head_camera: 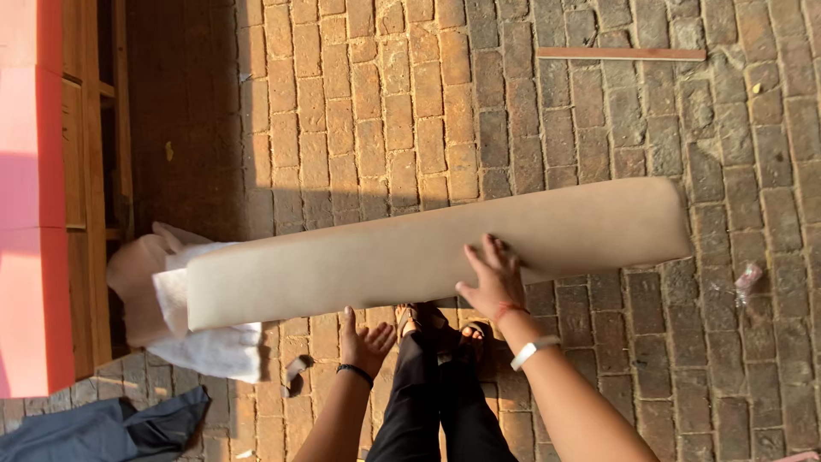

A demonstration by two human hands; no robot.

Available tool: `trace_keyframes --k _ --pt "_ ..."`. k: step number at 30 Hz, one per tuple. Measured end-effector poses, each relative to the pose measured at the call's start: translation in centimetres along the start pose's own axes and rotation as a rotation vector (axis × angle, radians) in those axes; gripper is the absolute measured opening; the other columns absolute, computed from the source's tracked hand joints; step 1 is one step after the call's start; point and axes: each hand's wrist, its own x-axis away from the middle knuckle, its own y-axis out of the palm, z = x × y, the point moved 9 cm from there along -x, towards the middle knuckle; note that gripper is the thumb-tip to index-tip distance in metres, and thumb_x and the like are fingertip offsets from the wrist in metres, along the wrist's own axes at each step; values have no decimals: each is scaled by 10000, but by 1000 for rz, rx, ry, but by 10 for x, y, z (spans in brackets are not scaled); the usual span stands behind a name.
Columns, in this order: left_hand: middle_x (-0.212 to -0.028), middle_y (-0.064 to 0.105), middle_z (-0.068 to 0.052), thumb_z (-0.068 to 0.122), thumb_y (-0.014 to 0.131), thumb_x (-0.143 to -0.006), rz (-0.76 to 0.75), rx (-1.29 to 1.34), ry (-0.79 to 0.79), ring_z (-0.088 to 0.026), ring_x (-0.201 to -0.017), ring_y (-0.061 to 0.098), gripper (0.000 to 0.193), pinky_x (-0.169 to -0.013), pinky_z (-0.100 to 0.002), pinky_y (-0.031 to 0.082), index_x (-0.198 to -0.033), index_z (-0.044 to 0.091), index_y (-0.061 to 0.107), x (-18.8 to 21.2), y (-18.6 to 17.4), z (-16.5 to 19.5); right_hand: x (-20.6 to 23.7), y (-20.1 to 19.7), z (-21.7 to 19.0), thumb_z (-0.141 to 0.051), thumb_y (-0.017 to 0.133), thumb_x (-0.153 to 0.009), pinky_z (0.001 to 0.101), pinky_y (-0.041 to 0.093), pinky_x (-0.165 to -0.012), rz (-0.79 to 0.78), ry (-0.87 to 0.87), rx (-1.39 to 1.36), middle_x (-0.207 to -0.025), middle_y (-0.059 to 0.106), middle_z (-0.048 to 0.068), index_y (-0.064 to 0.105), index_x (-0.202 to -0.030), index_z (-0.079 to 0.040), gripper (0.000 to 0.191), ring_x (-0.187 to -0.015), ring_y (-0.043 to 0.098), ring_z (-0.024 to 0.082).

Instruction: The person stretches a beige vinyl fabric over a long foam-padded wooden panel and drives staples into it with a pneumatic nail gun, working along the edge. They then lift the covered panel, carry it across the workshop, and set it near other upholstered furniture frames.

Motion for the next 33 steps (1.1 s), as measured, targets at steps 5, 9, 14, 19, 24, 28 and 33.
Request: trace_keyframes --k 5,9,14,19,24,28,33 --pt "-1436 557 -98 664 656 -846 -138 154 179 -313 -1341 512 844 -1110 -502 413 -1496 159 472 -17 38 65 51 22 77 -323 850 -822 491 522 -1065 363 796 -811 -1331 582 133 490 -1376 -96 699 -1234 597 291" --pt "-1397 608 -50 562 657 -883 -324 219 247 -287 -1300 550 692 -1105 -501 441 -1432 160 530 -23 60 87 50 98 59 -480 800 -827 516 451 -1018 93 1179 -1747 -1321 574 108 445 -1390 -124 755 -1222 547 269" --pt "-1381 608 -42 534 622 -928 -277 210 146 -299 -1261 570 527 -1086 -525 450 -1321 184 591 -41 60 84 -9 97 45 -408 831 -702 503 485 -990 109 1031 -2096 -1246 636 83 582 -1317 -140 716 -1165 572 303" --pt "-1324 619 24 554 648 -926 -192 81 137 -266 -1230 560 400 -1076 -523 404 -1176 242 663 -54 60 94 -24 69 63 -398 855 -695 547 530 -960 82 1103 -2130 -1238 629 130 583 -1318 -100 742 -1152 592 336" --pt "-1297 612 4 518 678 -957 -127 -24 128 -269 -1225 553 364 -1095 -503 401 -1177 228 669 -54 122 97 -34 -18 123 -377 846 -706 611 543 -947 153 1100 -2171 -1295 569 160 528 -1352 -102 770 -1149 586 369" --pt "-1293 610 -8 480 684 -954 -227 -53 217 -272 -1240 556 330 -1095 -520 415 -1163 225 659 -20 232 96 -43 -129 187 -431 818 -700 586 559 -912 165 1022 -2130 -1297 574 140 552 -1353 -145 761 -1145 581 344" --pt "-1289 609 -22 433 692 -951 -386 -3 294 -277 -1259 558 291 -1094 -541 433 -1146 222 647 82 390 47 -79 -290 275 -407 836 -704 557 592 -906 227 844 -2187 -1269 606 130 567 -1332 -126 738 -1139 610 324"
